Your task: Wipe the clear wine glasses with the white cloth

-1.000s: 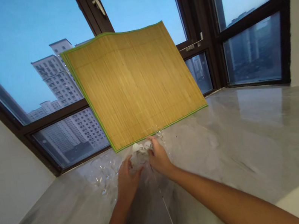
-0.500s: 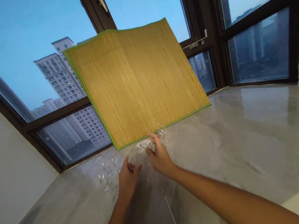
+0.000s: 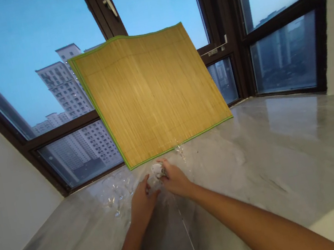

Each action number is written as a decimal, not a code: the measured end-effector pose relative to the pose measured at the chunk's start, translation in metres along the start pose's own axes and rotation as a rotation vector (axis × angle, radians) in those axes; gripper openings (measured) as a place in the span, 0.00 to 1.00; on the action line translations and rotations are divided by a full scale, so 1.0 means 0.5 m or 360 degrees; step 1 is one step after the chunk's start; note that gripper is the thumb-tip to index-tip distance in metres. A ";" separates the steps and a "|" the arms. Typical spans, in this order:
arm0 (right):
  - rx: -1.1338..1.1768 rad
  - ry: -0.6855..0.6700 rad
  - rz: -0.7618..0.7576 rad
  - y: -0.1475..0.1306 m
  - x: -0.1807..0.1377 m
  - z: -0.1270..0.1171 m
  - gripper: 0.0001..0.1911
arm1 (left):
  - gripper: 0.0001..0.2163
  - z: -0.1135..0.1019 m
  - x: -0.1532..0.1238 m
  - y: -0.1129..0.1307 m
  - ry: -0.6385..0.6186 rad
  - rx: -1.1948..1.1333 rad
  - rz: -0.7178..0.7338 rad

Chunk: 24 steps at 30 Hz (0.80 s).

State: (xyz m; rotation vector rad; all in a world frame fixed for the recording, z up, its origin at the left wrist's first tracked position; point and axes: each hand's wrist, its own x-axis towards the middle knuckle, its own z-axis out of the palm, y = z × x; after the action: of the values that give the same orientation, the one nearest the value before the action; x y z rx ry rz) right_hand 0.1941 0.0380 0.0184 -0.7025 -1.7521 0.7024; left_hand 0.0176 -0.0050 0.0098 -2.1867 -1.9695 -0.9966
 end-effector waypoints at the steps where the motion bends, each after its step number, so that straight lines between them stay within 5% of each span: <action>1: 0.0034 -0.0027 -0.0009 -0.003 0.000 -0.001 0.31 | 0.29 -0.002 0.000 0.001 0.0010 0.0004 -0.0005; 5: 0.0142 -0.0161 0.0005 -0.012 -0.007 -0.002 0.28 | 0.29 -0.006 -0.004 0.009 0.0028 0.0004 -0.0042; 12: 0.0198 -0.0401 0.0189 0.002 -0.024 0.011 0.30 | 0.28 0.006 -0.017 0.021 -0.0151 0.0038 0.0241; 24: 0.0268 -0.0219 0.0137 -0.002 -0.014 0.012 0.31 | 0.24 0.005 -0.002 0.008 -0.0040 -0.0279 0.0271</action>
State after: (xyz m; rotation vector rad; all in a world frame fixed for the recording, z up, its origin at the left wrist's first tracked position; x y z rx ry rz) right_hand 0.1902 0.0313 0.0136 -0.6291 -1.7706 0.9648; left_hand 0.0226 -0.0056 0.0087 -2.4194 -1.7283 -1.1598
